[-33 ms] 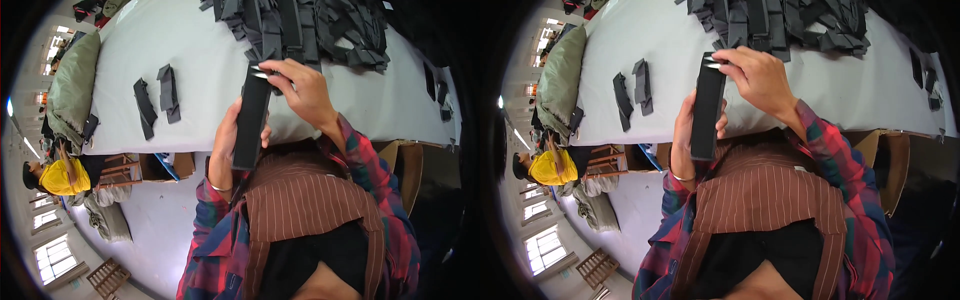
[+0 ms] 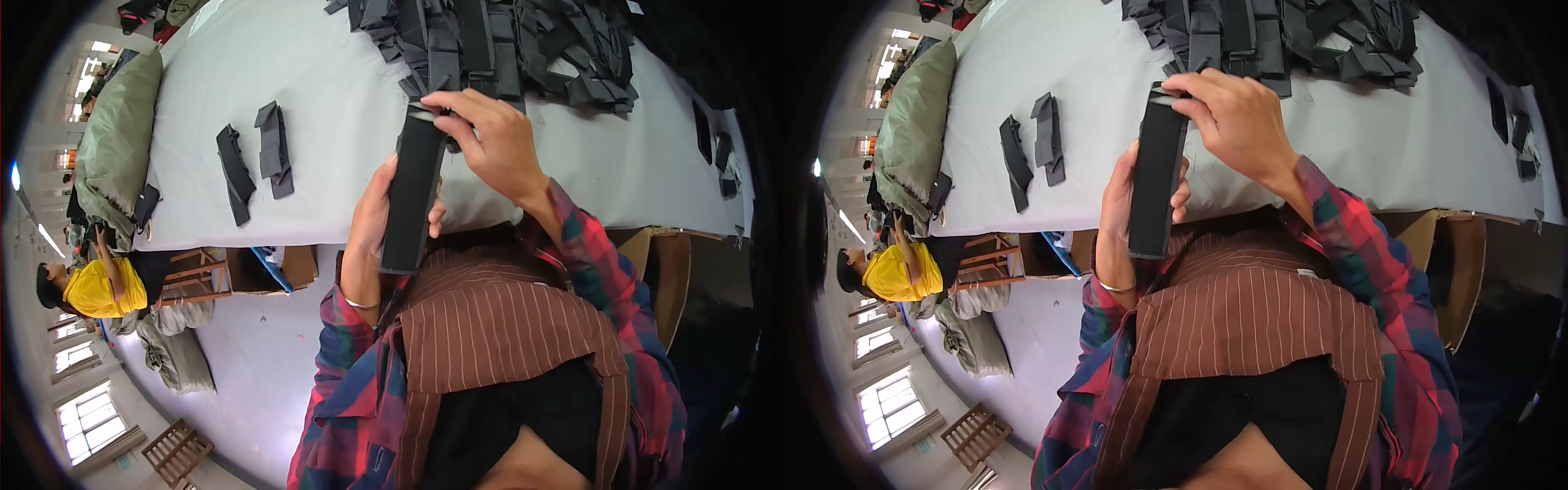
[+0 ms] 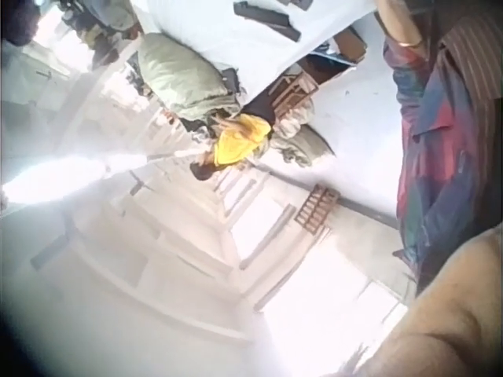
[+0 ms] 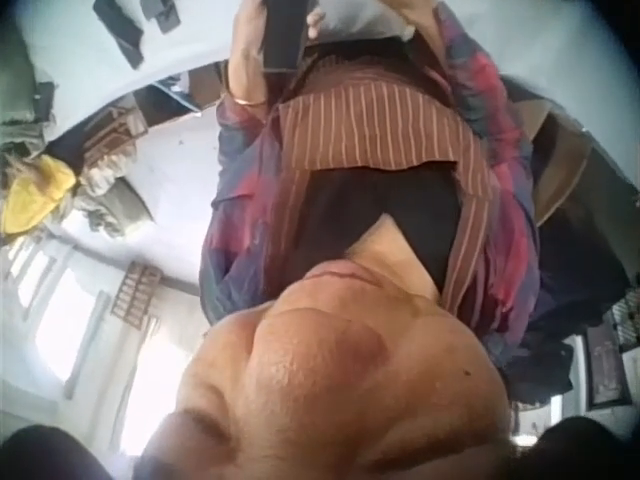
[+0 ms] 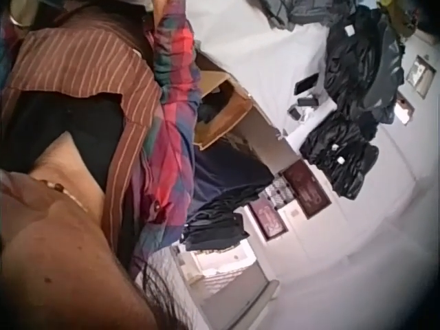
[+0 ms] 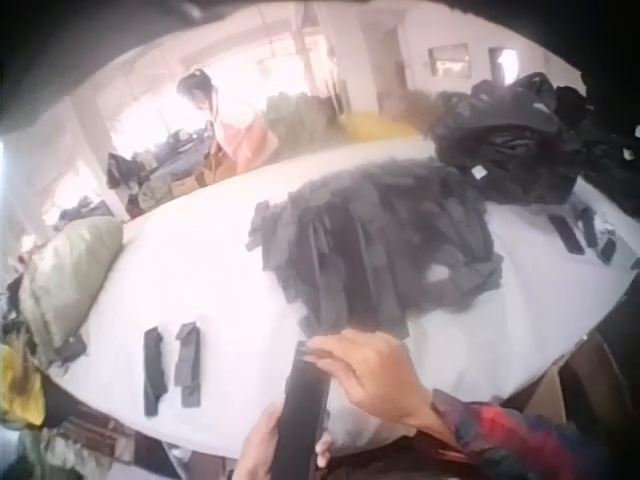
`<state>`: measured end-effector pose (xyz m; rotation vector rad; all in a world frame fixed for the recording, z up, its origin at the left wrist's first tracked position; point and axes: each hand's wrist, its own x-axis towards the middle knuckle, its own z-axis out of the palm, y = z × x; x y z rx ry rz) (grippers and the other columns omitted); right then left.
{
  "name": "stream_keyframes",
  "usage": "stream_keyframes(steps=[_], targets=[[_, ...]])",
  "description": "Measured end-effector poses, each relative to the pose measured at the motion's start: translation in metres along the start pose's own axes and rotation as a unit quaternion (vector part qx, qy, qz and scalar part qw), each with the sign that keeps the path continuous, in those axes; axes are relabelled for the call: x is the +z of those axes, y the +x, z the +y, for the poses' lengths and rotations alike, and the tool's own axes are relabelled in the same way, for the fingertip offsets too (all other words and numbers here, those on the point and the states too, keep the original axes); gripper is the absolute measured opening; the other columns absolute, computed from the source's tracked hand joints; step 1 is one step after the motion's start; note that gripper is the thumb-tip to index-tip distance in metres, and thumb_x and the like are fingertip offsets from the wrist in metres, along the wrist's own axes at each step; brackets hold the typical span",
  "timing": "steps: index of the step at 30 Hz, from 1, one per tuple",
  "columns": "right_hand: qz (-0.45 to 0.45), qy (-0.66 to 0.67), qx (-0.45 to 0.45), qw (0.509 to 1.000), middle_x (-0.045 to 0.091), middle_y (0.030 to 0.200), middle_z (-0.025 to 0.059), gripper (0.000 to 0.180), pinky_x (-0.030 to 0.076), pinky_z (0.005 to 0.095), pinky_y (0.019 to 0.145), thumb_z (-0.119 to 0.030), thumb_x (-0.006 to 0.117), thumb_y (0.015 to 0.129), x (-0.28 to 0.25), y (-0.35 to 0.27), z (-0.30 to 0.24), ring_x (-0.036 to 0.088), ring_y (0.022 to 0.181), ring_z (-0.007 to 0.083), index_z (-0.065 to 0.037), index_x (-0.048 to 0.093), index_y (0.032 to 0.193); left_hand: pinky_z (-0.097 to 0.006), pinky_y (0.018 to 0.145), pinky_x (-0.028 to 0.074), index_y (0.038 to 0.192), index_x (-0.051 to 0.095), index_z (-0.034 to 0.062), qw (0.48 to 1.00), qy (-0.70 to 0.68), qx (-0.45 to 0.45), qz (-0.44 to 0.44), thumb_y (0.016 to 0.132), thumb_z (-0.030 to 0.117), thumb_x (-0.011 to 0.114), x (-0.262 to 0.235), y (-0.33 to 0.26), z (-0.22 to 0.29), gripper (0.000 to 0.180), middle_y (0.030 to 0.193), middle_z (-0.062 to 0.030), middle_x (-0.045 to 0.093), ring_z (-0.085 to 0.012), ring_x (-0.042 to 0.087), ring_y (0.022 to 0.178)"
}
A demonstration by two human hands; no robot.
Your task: Trimming excess threads from black fabric straps using a pair of scissors.
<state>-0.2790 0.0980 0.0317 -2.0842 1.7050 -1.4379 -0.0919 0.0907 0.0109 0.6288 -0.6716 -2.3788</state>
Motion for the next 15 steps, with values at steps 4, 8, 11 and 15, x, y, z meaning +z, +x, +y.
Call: stream_keyframes(steps=[4,8,11,15], targets=[[0.036,0.013,0.072,0.997,0.065,0.078,0.0031,0.014,0.046,0.0326,0.056,-0.018,0.062,0.083,0.014,0.004,0.015,0.062,0.066,0.0246,-0.015,0.066,0.097,-0.033,0.048,0.052,0.114,0.047,0.0048,1.0,0.026,0.003,-0.007,0.097,0.042,0.035,-0.003,0.008,0.0,0.043,0.089,-0.0121,0.051,-0.0226,0.053,0.066],[0.037,0.018,0.053,0.998,0.065,0.079,0.0031,0.014,0.046,0.0325,0.056,-0.018,0.063,0.083,0.005,0.001,0.01,0.062,0.066,0.0242,-0.015,0.066,0.096,-0.033,0.048,0.051,0.113,0.047,0.0047,0.998,0.056,0.008,0.034,0.097,0.041,0.036,-0.01,0.006,0.001,0.041,0.089,-0.0124,0.051,-0.023,0.053,0.066],[0.049,-0.034,-0.015,0.998,0.063,0.076,0.0011,0.015,0.045,0.0325,0.057,-0.018,0.065,0.082,0.002,0.003,0.012,0.061,0.066,0.0218,-0.015,0.066,0.097,-0.033,0.048,0.051,0.111,0.048,0.0038,0.99,0.117,0.02,0.074,0.097,0.04,0.037,-0.008,0.006,0.001,0.041,0.086,-0.0116,0.052,-0.0224,0.054,0.066],[0.028,-0.128,-0.063,0.989,0.06,0.074,-0.002,0.016,0.041,0.031,0.059,-0.019,0.066,0.081,-0.003,0.007,0.009,0.058,0.067,0.018,-0.016,0.066,0.096,-0.032,0.048,0.05,0.107,0.05,0.0022,0.983,0.156,0.027,0.089,0.097,0.041,0.038,-0.005,0.005,0.001,0.041,0.08,-0.0098,0.052,-0.0208,0.055,0.064]])
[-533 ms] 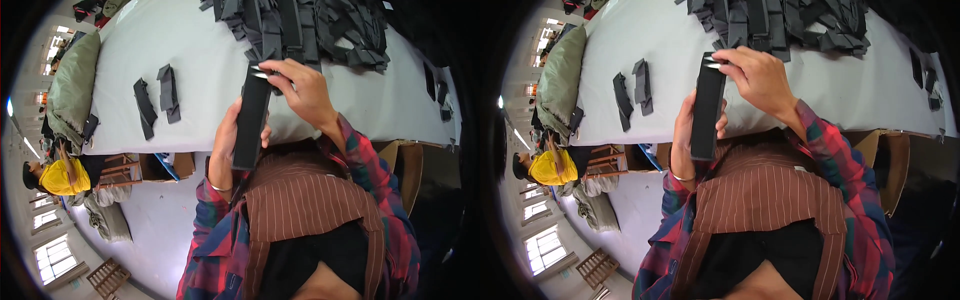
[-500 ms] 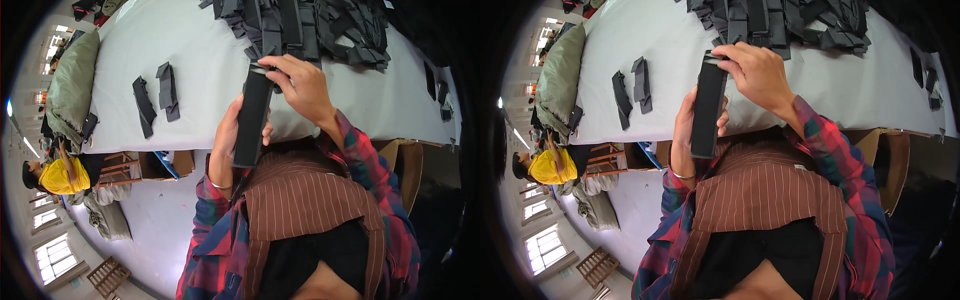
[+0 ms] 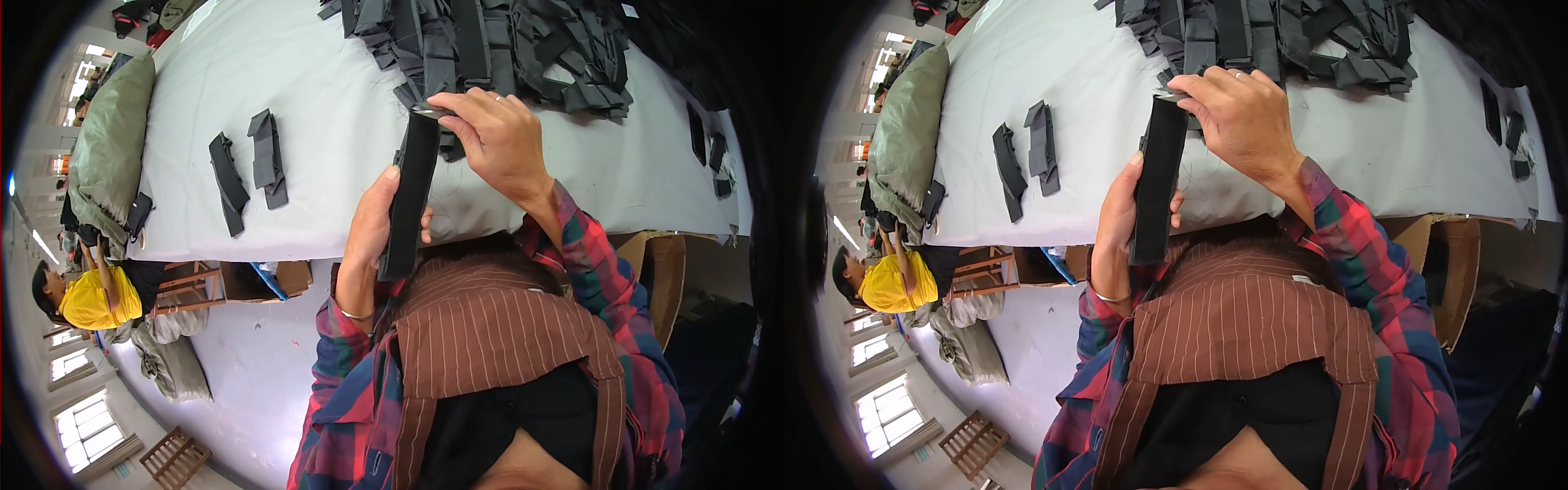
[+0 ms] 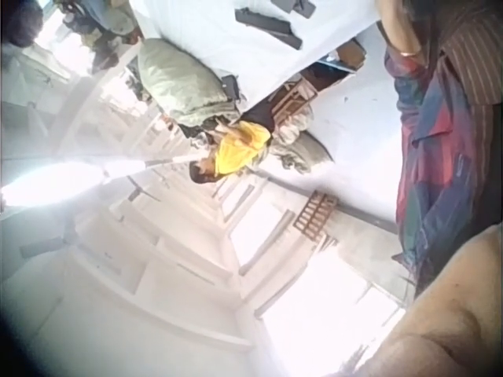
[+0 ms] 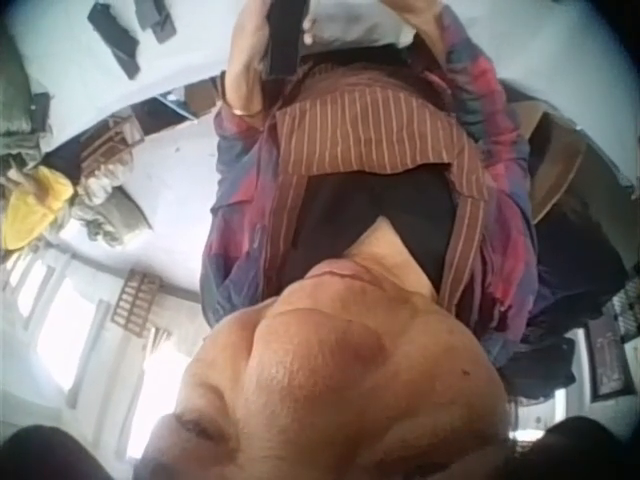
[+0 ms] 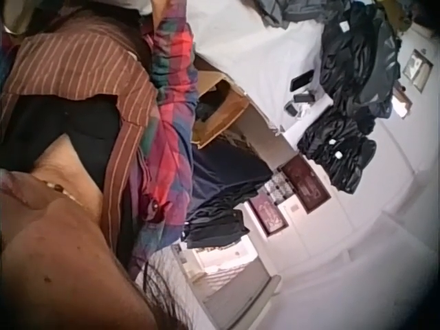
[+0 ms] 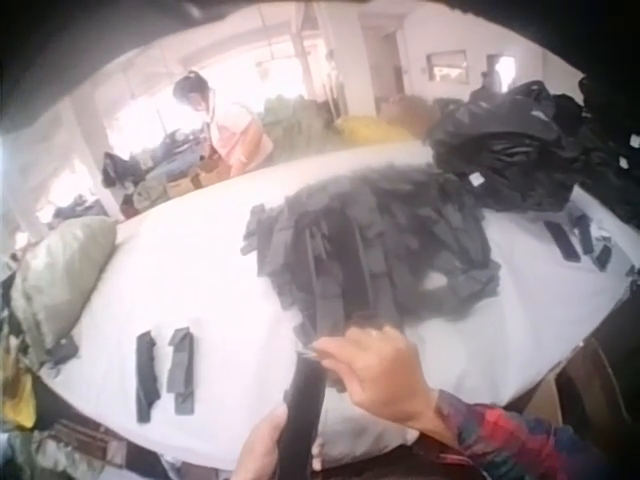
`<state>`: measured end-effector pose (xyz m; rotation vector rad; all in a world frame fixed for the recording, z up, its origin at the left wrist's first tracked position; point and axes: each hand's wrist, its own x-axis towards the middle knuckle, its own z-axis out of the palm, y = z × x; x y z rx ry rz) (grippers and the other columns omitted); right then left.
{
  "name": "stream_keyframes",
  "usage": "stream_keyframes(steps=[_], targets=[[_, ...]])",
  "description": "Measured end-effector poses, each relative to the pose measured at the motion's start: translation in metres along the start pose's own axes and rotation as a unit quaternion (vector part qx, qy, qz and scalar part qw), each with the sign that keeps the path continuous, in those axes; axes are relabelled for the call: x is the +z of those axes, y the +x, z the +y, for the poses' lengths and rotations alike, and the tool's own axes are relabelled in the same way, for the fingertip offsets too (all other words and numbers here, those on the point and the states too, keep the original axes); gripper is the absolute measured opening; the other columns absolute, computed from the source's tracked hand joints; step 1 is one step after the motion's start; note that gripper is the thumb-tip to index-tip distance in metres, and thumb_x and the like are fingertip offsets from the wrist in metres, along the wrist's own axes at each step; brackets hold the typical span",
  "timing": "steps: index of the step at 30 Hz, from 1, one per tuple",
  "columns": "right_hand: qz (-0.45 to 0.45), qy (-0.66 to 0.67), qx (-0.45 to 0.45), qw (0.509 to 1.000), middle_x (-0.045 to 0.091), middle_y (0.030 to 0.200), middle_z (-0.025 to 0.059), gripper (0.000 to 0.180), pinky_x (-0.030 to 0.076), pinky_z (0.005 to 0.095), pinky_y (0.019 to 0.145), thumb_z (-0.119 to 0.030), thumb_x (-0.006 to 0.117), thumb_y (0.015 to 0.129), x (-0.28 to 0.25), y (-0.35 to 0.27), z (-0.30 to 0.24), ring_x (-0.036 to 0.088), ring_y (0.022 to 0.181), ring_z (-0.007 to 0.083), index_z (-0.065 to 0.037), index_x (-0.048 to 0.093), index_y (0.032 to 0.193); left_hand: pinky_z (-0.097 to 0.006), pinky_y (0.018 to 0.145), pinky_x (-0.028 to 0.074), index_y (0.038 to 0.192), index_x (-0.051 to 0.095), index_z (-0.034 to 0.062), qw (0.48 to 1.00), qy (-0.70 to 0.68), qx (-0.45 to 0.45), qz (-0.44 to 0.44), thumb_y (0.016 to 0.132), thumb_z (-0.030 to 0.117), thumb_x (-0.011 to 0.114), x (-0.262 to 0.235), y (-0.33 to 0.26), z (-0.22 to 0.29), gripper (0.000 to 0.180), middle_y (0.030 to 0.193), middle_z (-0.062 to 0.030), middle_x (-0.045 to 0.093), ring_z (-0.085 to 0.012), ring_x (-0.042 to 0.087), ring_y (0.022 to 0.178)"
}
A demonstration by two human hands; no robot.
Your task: Trimming excess threads from black fabric straps using a pair of scissors.
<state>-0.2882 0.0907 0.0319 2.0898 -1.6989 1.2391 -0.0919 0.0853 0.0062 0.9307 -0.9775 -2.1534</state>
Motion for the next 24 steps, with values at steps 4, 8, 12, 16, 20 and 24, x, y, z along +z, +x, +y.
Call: stream_keyframes(steps=[4,8,12,16,20,24], targets=[[-0.004,-0.026,-0.024,0.999,0.06,0.074,-0.0033,0.016,0.039,0.0301,0.06,-0.018,0.067,0.08,0.0,0.003,0.002,0.057,0.066,0.0165,-0.016,0.066,0.096,-0.029,0.047,0.049,0.103,0.05,0.0014,0.998,0.065,-0.002,0.006,0.096,0.042,0.041,-0.002,-0.004,0.003,0.042,0.072,-0.0084,0.053,-0.0173,0.055,0.059],[-0.02,-0.024,-0.048,0.998,0.055,0.071,-0.0004,0.021,0.037,0.0313,0.058,-0.016,0.067,0.079,-0.001,0.003,0.003,0.054,0.065,0.0187,-0.016,0.066,0.1,-0.027,0.046,0.049,0.103,0.05,0.0016,0.997,0.077,0.006,0.022,0.096,0.043,0.044,0.003,-0.007,0.005,0.043,0.07,-0.0085,0.053,-0.0153,0.055,0.056],[-0.018,-0.043,-0.061,0.997,0.056,0.072,-0.003,0.018,0.037,0.0312,0.06,-0.016,0.067,0.079,-0.002,0.002,0.007,0.056,0.065,0.0171,-0.017,0.066,0.097,-0.026,0.045,0.048,0.103,0.05,0.0015,0.995,0.099,0.001,0.03,0.096,0.044,0.044,0.001,-0.008,0.008,0.043,0.07,-0.0083,0.053,-0.015,0.055,0.056],[-0.038,-0.049,-0.064,0.996,0.055,0.071,-0.0027,0.019,0.036,0.0311,0.059,-0.017,0.067,0.079,-0.005,0.002,0.007,0.055,0.065,0.0165,-0.017,0.066,0.098,-0.026,0.044,0.047,0.103,0.05,0.0019,0.994,0.1,0.005,0.034,0.096,0.043,0.043,0.002,-0.008,0.009,0.042,0.069,-0.0077,0.052,-0.0146,0.054,0.055],[-0.047,-0.042,-0.07,0.996,0.051,0.068,-0.0017,0.024,0.035,0.0309,0.059,-0.016,0.065,0.08,-0.008,0.002,0.005,0.052,0.062,0.017,-0.019,0.066,0.104,-0.025,0.044,0.045,0.103,0.05,0.0029,0.994,0.109,-0.001,0.013,0.097,0.043,0.043,0.0,-0.01,0.011,0.041,0.067,-0.0074,0.052,-0.0137,0.052,0.052],[-0.089,-0.067,-0.096,0.989,0.047,0.066,-0.0026,0.031,0.035,0.0306,0.06,-0.013,0.06,0.082,-0.011,0.002,0.007,0.05,0.061,0.0156,-0.027,0.066,0.109,-0.024,0.045,0.044,0.103,0.051,0.0031,0.989,0.148,-0.013,0.002,0.097,0.043,0.042,-0.002,-0.012,0.015,0.041,0.065,-0.0076,0.052,-0.0127,0.051,0.051]])
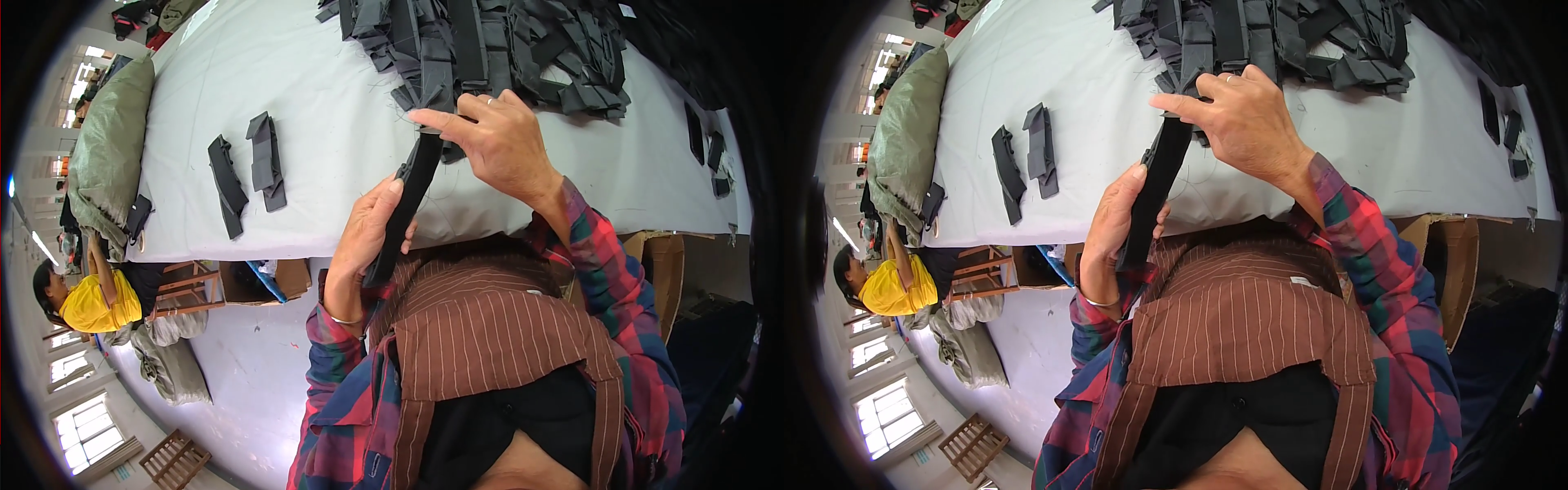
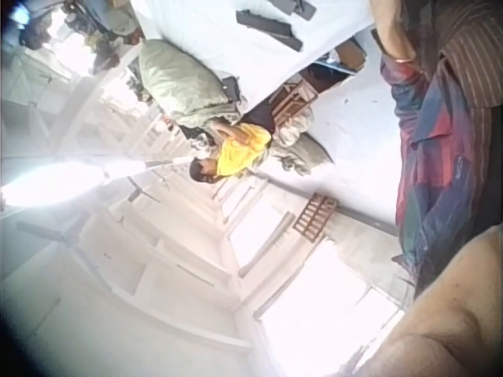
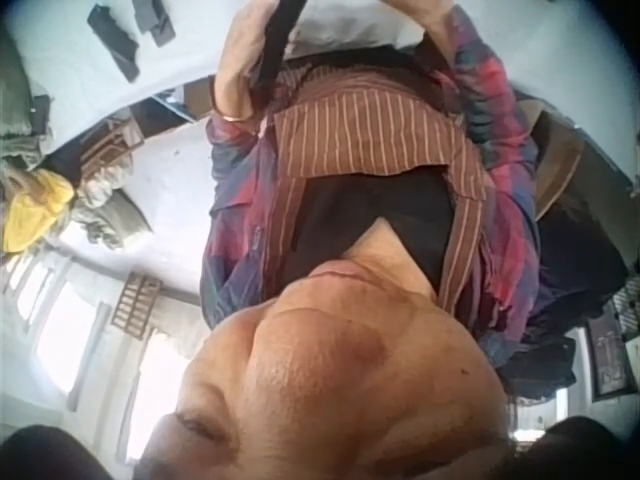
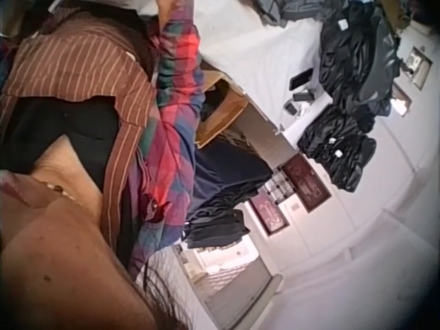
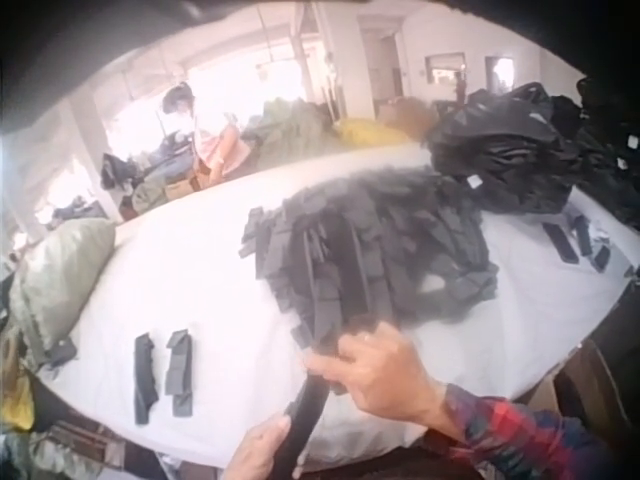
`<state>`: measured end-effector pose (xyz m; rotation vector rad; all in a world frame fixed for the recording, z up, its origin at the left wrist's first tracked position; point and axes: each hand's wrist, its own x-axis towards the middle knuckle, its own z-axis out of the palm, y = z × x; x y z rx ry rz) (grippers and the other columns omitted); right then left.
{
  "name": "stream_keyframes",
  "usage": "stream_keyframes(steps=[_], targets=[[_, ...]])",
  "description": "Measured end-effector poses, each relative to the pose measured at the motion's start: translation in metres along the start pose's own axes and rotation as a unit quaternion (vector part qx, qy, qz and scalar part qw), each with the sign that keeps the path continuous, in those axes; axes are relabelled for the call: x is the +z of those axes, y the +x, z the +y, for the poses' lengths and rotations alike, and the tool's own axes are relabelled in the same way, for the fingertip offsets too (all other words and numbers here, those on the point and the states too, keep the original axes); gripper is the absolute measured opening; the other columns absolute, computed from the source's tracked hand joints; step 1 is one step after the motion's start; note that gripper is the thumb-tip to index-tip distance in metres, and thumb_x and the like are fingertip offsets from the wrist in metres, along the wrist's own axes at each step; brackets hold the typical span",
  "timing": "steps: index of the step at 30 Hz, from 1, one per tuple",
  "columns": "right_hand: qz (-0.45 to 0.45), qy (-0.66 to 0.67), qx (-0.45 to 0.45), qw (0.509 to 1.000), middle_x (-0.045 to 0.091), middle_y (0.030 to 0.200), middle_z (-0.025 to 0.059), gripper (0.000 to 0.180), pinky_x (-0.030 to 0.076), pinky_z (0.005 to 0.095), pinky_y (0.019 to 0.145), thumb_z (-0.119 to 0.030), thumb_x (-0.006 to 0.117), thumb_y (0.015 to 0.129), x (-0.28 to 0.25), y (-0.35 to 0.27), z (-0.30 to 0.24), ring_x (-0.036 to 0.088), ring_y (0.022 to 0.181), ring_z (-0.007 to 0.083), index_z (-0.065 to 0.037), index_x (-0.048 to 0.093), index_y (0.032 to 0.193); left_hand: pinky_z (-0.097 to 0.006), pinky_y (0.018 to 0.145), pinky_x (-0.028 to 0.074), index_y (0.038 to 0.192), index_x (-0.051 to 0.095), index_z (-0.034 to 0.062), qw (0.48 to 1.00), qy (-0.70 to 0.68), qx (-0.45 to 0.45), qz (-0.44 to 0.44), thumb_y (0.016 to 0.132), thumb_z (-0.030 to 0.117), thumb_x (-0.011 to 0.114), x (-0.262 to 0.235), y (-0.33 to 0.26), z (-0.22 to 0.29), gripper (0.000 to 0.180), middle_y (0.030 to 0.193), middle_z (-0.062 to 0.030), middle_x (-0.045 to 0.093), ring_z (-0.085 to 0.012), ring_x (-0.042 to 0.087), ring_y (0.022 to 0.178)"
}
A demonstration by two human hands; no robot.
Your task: Trimming excess threads from black fabric straps using a pair of scissors.
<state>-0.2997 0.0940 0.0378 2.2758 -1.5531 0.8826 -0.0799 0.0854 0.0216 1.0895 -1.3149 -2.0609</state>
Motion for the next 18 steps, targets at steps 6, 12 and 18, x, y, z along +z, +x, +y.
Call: stream_keyframes(steps=[6,12,18], targets=[[-0.014,-0.009,-0.026,1.0,0.046,0.065,-0.0018,0.037,0.037,0.0305,0.059,-0.01,0.059,0.079,-0.001,-0.001,0.004,0.05,0.06,0.017,-0.032,0.067,0.107,-0.023,0.045,0.043,0.103,0.051,0.0029,0.999,0.048,-0.006,-0.009,0.097,0.044,0.042,-0.001,-0.002,0.002,0.042,0.066,-0.0071,0.053,-0.0117,0.051,0.05],[0.072,0.015,0.178,0.981,0.048,0.064,0.0007,0.036,0.041,0.0338,0.053,-0.007,0.058,0.08,0.018,-0.007,0.008,0.053,0.056,0.0225,-0.031,0.067,0.107,-0.025,0.044,0.045,0.103,0.051,0.0018,0.999,-0.048,0.008,0.001,0.097,0.042,0.043,0.005,0.001,-0.003,0.041,0.071,-0.0058,0.05,-0.0137,0.052,0.055],[0.091,0.238,0.246,0.935,0.062,0.074,0.0033,0.026,0.045,0.0308,0.058,-0.015,0.061,0.086,0.008,-0.009,0.0,0.057,0.062,0.0205,-0.019,0.066,0.11,-0.026,0.045,0.046,0.102,0.05,0.0016,0.998,-0.05,0.024,0.009,0.097,0.041,0.043,0.003,0.0,-0.006,0.041,0.073,-0.006,0.05,-0.0145,0.053,0.057]])
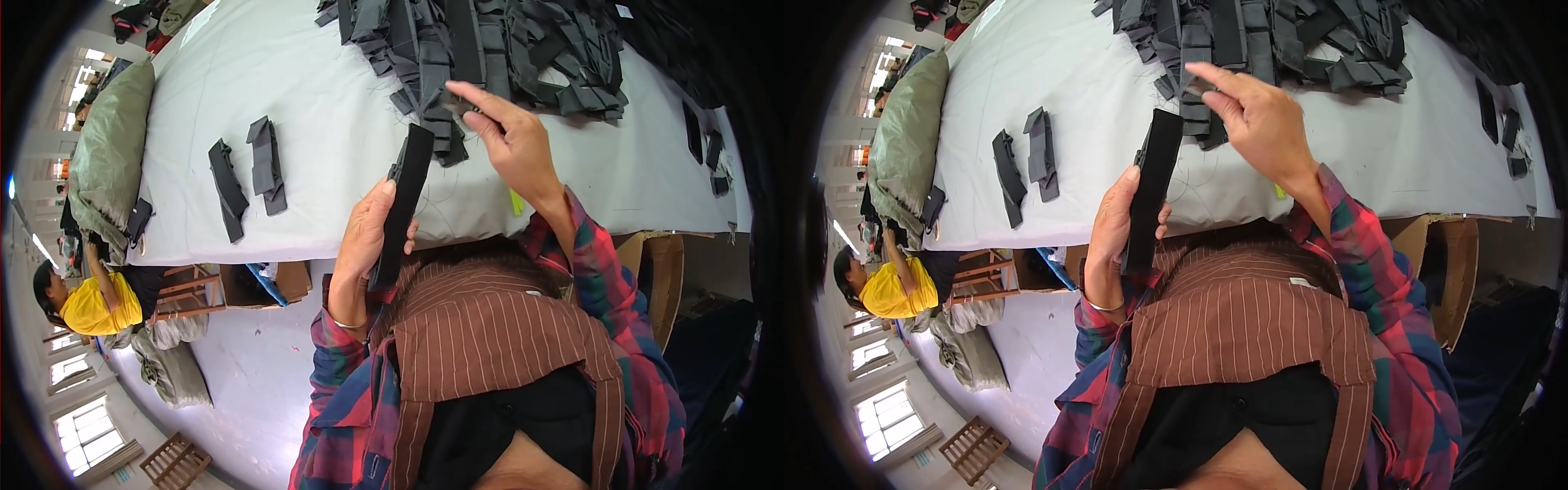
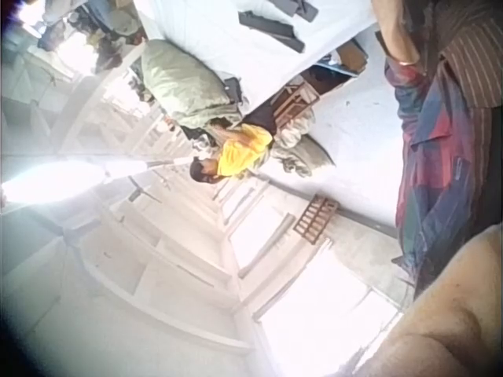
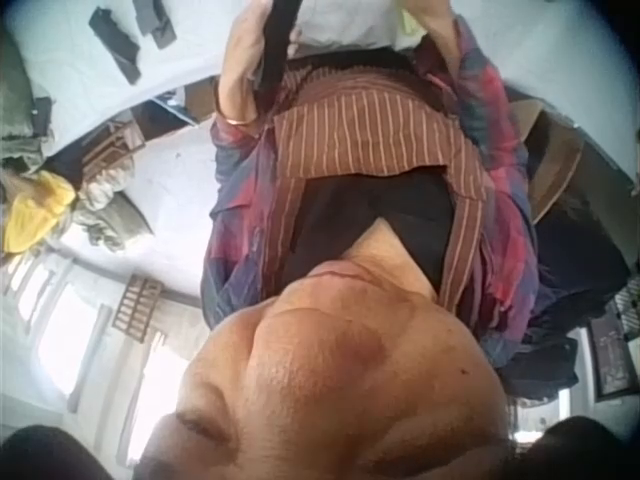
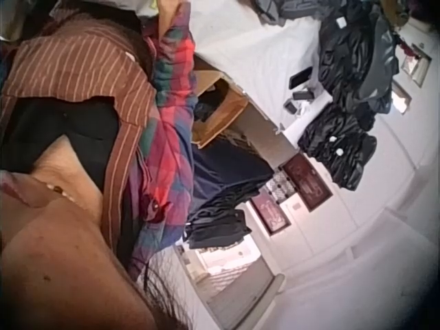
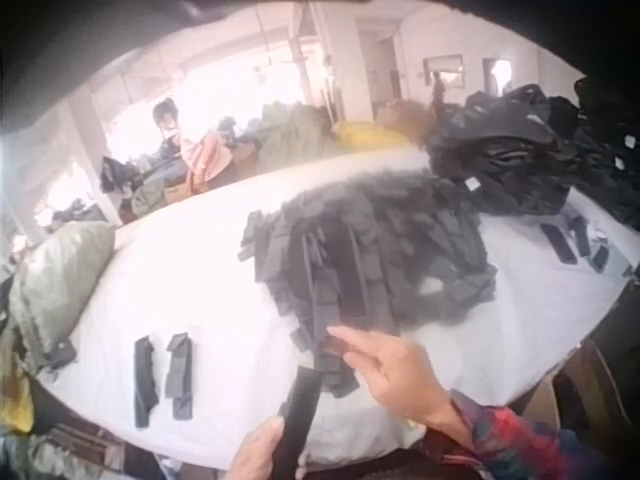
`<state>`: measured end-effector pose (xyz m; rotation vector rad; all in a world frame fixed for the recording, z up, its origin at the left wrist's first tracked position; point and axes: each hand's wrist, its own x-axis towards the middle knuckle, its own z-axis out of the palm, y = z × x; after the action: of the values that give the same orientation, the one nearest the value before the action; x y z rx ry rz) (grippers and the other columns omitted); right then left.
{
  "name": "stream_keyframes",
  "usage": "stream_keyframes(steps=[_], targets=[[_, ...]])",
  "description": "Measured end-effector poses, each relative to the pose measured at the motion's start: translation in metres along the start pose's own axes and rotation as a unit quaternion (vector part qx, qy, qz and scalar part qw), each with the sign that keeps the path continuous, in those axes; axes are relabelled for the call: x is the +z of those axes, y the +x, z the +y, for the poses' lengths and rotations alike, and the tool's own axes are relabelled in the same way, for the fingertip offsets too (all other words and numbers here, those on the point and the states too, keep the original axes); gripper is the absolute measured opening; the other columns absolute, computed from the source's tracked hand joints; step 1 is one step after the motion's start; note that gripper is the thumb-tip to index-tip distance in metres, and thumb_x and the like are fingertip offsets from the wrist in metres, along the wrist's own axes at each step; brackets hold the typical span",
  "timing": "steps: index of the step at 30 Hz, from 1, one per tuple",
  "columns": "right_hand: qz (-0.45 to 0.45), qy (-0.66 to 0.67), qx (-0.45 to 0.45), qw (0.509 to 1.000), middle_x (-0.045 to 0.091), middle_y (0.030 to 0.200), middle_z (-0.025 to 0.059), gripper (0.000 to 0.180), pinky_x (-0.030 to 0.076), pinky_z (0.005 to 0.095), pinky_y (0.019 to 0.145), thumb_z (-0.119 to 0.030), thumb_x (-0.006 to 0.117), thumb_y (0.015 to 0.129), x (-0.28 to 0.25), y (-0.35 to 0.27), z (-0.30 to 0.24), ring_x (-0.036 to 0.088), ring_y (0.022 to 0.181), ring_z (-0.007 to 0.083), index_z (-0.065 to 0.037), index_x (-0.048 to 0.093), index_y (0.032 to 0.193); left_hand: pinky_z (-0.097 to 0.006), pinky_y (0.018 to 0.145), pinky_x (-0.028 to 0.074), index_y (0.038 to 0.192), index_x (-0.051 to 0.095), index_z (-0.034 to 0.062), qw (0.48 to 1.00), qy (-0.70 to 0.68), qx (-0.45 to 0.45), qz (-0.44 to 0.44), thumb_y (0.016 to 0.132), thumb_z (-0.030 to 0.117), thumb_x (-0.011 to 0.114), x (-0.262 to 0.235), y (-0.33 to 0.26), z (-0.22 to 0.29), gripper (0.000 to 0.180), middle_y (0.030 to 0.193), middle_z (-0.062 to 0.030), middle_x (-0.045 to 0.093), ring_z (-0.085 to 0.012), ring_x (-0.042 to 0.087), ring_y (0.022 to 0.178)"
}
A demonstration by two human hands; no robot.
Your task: Trimming excess threads from black fabric straps using a pair of scissors.
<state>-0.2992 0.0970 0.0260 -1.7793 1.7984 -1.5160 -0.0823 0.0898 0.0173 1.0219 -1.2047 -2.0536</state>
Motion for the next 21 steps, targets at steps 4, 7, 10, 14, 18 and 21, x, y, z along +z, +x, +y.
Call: stream_keyframes(steps=[4,7,10,14,18,21], targets=[[-0.085,0.083,0.025,0.993,0.064,0.075,0.0051,0.02,0.044,0.0268,0.058,-0.018,0.06,0.087,0.0,-0.003,-0.002,0.053,0.059,0.0142,-0.008,0.067,0.104,-0.022,0.046,0.046,0.129,0.047,0.0029,1.0,0.008,0.004,0.014,0.098,0.038,0.044,0.002,0.001,0.002,0.047,0.07,-0.0019,0.049,-0.0089,0.052,0.056],[-0.178,0.13,0.145,0.964,0.062,0.069,0.0027,0.022,0.042,0.024,0.057,-0.02,0.058,0.089,-0.011,0.004,-0.011,0.051,0.061,0.0084,-0.004,0.068,0.101,-0.022,0.046,0.046,0.135,0.045,0.0036,0.999,0.047,0.009,0.01,0.098,0.035,0.045,0.003,-0.001,0.005,0.048,0.07,-0.0016,0.049,-0.0084,0.051,0.056],[-0.177,0.168,0.146,0.959,0.059,0.067,-0.0006,0.024,0.039,0.0225,0.056,-0.02,0.057,0.09,-0.011,0.006,-0.008,0.048,0.063,0.0047,-0.002,0.067,0.101,-0.022,0.046,0.045,0.136,0.043,0.0038,0.998,0.067,0.011,0.002,0.098,0.034,0.046,0.002,-0.002,0.005,0.048,0.069,-0.0013,0.049,-0.0082,0.05,0.055],[-0.194,0.183,0.152,0.952,0.057,0.066,-0.0029,0.023,0.038,0.0223,0.056,-0.02,0.057,0.09,-0.011,0.007,-0.003,0.046,0.062,0.0048,-0.002,0.068,0.101,-0.022,0.046,0.045,0.137,0.043,0.0041,0.998,0.066,0.009,-0.001,0.098,0.032,0.046,0.003,-0.001,0.002,0.048,0.069,-0.0009,0.048,-0.0079,0.049,0.055],[-0.191,0.196,0.15,0.95,0.057,0.068,-0.0032,0.022,0.038,0.021,0.059,-0.019,0.057,0.09,-0.007,0.006,0.0,0.046,0.064,0.0046,-0.002,0.068,0.1,-0.022,0.046,0.045,0.137,0.043,0.0042,0.997,0.07,0.011,0.005,0.098,0.032,0.047,0.005,-0.003,0.003,0.048,0.069,-0.0006,0.047,-0.0075,0.049,0.055],[-0.17,0.208,0.132,0.954,0.058,0.073,-0.0032,0.021,0.039,0.0196,0.063,-0.017,0.057,0.09,-0.007,0.005,0.0,0.047,0.068,0.0041,-0.001,0.067,0.099,-0.022,0.047,0.045,0.139,0.04,0.0053,0.998,0.069,0.013,-0.003,0.098,0.031,0.047,0.005,-0.002,0.003,0.049,0.067,-0.0008,0.047,-0.0078,0.049,0.054]])
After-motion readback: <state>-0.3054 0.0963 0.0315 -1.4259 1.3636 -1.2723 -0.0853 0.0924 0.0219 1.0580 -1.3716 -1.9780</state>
